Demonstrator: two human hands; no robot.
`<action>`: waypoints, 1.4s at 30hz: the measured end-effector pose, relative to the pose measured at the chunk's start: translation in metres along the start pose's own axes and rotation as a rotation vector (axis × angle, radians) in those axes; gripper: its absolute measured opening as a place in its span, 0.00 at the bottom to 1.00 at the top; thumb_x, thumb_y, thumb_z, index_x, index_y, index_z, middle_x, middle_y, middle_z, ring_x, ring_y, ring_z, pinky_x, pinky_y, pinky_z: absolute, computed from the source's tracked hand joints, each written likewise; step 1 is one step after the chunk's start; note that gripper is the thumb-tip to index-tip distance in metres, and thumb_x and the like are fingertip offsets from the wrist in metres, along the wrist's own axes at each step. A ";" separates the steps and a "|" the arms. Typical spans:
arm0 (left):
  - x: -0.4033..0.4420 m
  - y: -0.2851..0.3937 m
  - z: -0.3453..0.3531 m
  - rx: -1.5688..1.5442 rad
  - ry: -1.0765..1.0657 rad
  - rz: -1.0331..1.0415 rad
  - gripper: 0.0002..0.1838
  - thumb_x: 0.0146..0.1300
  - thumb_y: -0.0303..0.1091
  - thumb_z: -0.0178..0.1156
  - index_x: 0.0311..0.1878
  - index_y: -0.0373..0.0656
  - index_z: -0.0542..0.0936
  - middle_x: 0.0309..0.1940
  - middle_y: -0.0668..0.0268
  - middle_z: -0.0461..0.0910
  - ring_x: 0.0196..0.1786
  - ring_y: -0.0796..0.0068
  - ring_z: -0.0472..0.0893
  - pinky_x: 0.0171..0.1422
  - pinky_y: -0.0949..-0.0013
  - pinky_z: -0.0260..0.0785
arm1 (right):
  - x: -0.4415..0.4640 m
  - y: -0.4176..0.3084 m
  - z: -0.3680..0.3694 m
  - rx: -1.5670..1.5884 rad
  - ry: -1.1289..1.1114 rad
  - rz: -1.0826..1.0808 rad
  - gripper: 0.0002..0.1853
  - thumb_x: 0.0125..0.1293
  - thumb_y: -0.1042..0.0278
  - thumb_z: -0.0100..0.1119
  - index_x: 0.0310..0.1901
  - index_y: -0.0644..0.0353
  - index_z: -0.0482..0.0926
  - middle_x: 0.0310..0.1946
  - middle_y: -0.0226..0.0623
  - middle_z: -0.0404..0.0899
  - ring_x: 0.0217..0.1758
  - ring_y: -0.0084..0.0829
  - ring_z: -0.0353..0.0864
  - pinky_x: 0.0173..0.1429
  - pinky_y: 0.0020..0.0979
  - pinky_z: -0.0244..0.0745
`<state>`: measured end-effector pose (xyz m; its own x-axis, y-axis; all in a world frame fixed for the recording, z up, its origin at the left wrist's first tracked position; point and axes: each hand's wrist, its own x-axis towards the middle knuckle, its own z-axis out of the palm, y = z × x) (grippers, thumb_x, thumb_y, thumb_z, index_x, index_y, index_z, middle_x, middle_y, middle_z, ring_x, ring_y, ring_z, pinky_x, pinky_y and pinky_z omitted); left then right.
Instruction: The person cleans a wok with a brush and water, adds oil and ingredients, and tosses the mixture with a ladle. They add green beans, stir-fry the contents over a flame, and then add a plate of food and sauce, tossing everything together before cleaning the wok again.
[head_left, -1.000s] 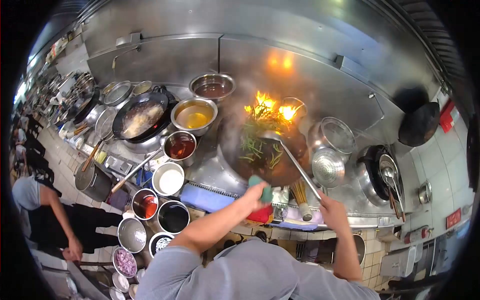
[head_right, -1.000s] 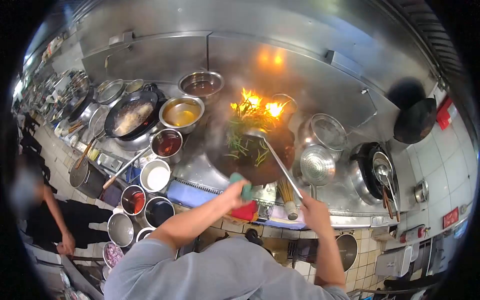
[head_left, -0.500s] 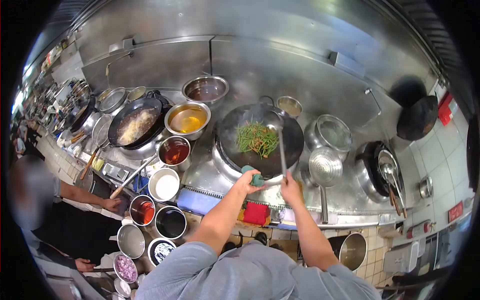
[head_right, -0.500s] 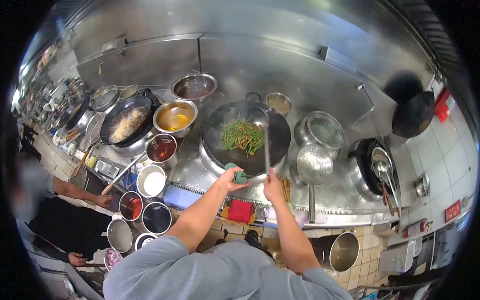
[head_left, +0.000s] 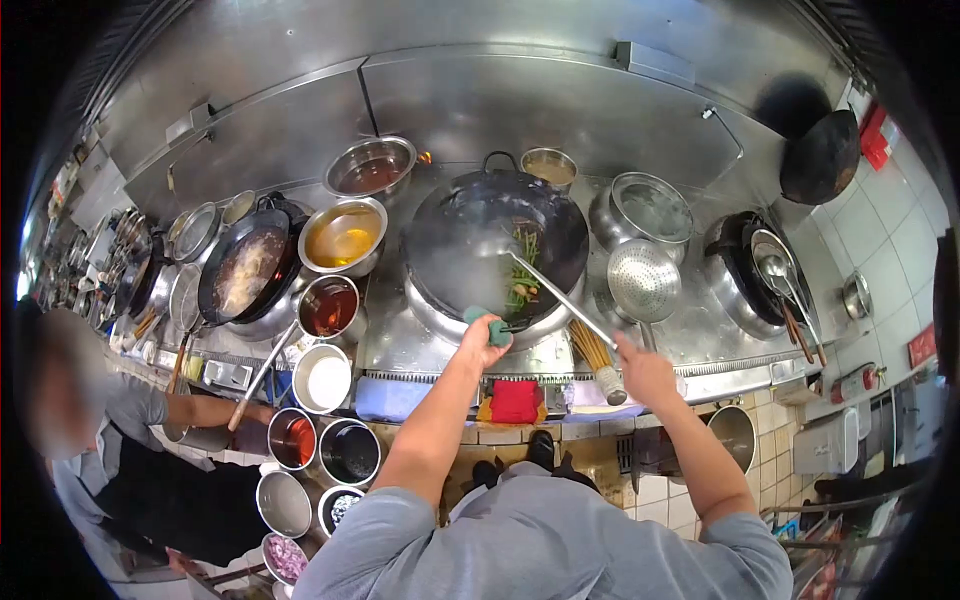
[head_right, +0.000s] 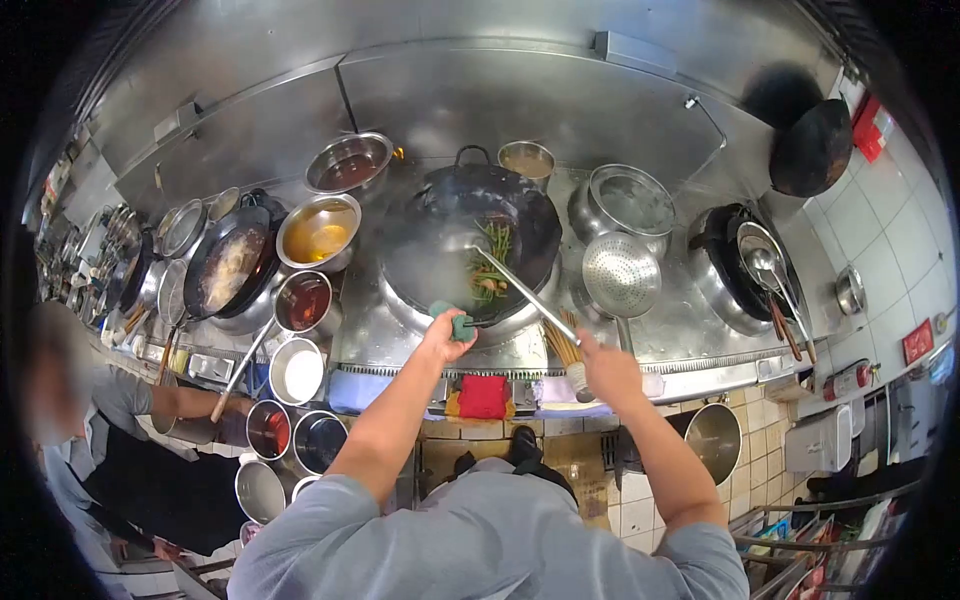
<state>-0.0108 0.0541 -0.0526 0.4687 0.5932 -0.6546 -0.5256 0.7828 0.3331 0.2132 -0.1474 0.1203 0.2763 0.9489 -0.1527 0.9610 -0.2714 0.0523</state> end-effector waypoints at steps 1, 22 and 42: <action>-0.008 -0.006 0.001 -0.043 -0.002 -0.018 0.04 0.58 0.30 0.55 0.35 0.45 0.69 0.29 0.66 0.71 0.31 0.70 0.74 0.35 0.62 0.75 | -0.020 0.004 0.007 0.199 -0.040 -0.053 0.26 0.61 0.68 0.49 0.64 0.44 0.65 0.39 0.47 0.80 0.38 0.46 0.81 0.42 0.40 0.75; -0.077 -0.031 0.021 -0.063 -0.020 -0.091 0.07 0.58 0.31 0.56 0.39 0.46 0.69 0.32 0.62 0.71 0.35 0.65 0.74 0.40 0.55 0.75 | -0.023 0.002 -0.029 0.490 0.091 -0.202 0.27 0.60 0.67 0.55 0.63 0.41 0.68 0.32 0.43 0.81 0.37 0.48 0.79 0.43 0.42 0.73; -0.102 -0.037 0.040 0.062 0.087 -0.055 0.08 0.58 0.35 0.57 0.38 0.46 0.70 0.29 0.65 0.72 0.27 0.68 0.75 0.33 0.60 0.74 | -0.015 -0.005 0.010 0.600 0.196 -0.081 0.25 0.62 0.66 0.53 0.63 0.45 0.68 0.38 0.47 0.81 0.43 0.48 0.79 0.46 0.42 0.72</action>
<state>-0.0107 -0.0281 0.0295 0.4303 0.5328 -0.7287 -0.4549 0.8252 0.3348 0.2045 -0.1620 0.1124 0.2507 0.9666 0.0530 0.8316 -0.1870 -0.5230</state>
